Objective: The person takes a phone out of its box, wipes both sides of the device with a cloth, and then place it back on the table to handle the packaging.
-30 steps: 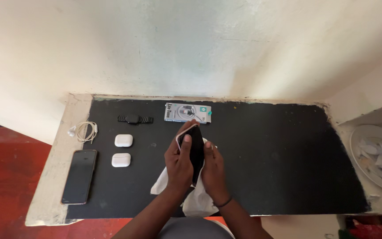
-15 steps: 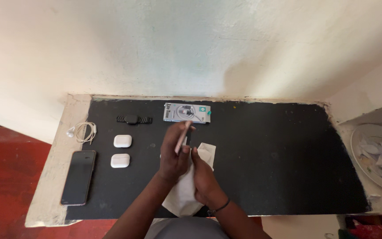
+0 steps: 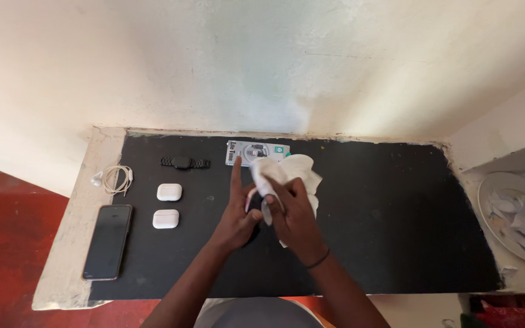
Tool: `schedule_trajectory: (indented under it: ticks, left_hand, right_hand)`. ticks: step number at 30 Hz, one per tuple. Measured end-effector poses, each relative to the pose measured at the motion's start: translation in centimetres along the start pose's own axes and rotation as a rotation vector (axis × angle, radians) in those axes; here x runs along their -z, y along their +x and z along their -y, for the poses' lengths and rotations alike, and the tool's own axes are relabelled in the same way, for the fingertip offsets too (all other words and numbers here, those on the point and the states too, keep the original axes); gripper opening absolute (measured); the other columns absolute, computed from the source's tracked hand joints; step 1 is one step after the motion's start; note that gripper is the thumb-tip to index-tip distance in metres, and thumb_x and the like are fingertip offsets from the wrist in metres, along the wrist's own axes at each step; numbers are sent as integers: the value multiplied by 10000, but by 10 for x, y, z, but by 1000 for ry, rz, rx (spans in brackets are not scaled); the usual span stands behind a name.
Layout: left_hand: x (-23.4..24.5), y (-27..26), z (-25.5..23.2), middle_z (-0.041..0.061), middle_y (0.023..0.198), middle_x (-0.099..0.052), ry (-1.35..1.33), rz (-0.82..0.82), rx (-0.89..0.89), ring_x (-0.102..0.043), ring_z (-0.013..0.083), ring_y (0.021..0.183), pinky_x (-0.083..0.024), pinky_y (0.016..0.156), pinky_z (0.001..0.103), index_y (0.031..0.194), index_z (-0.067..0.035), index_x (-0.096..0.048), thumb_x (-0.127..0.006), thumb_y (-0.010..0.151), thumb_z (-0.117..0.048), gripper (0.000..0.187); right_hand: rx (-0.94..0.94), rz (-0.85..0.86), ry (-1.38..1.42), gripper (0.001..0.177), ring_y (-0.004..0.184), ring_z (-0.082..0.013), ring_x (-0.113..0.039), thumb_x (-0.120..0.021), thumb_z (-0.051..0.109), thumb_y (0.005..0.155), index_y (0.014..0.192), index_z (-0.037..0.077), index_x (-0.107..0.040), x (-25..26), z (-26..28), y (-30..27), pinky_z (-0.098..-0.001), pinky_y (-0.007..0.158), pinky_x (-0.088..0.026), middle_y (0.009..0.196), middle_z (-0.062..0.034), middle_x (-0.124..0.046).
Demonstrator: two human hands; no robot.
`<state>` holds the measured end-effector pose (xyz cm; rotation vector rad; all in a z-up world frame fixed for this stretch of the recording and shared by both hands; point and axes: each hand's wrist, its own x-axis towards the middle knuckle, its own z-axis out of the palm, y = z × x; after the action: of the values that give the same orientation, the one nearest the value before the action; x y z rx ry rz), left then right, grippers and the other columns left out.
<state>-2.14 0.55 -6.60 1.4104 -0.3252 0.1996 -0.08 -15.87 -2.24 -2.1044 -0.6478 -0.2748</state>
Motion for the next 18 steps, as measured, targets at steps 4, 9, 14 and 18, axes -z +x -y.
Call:
schedule_trajectory:
  ticks: [4, 9, 14, 18]
  left_hand:
    - [4, -5, -12, 171, 1130, -708, -44, -77, 194, -704, 220, 902, -605, 794, 372, 1655, -140, 109, -638, 797, -780, 1305]
    - [14, -2, -21, 148, 1108, -692, -57, -263, 302, -689, 175, 873, -597, 718, 317, 1648, -130, -121, -554, 911, -676, 1015]
    - [15, -1, -20, 154, 1050, -692, -239, -436, 417, -686, 187, 830, -601, 662, 325, 1565, -123, -285, -473, 972, -596, 781]
    - [17, 5, -7, 206, 1060, -694, -428, -438, 488, -714, 261, 796, -611, 638, 391, 1314, -48, -423, -545, 991, -402, 495]
  right_hand:
    - [112, -188, -268, 164, 776, -317, -611, -717, 166, 948, 883, 17, -695, 14, -54, 8, -405, 677, -499, 915, -130, -563]
    - [28, -301, -689, 267, 733, -352, -610, -789, 118, 921, 736, 4, -635, 75, -87, 14, -448, 646, -515, 855, -163, -561]
    - [84, -315, -619, 203, 943, -360, -652, -742, 128, 935, 1073, -5, -674, 94, -109, 19, -452, 812, -541, 1037, -154, -628]
    - [-171, 6, -713, 231, 969, -344, -661, -732, 320, 944, 1029, 106, -721, 59, -138, 12, -467, 851, -538, 1010, -123, -668]
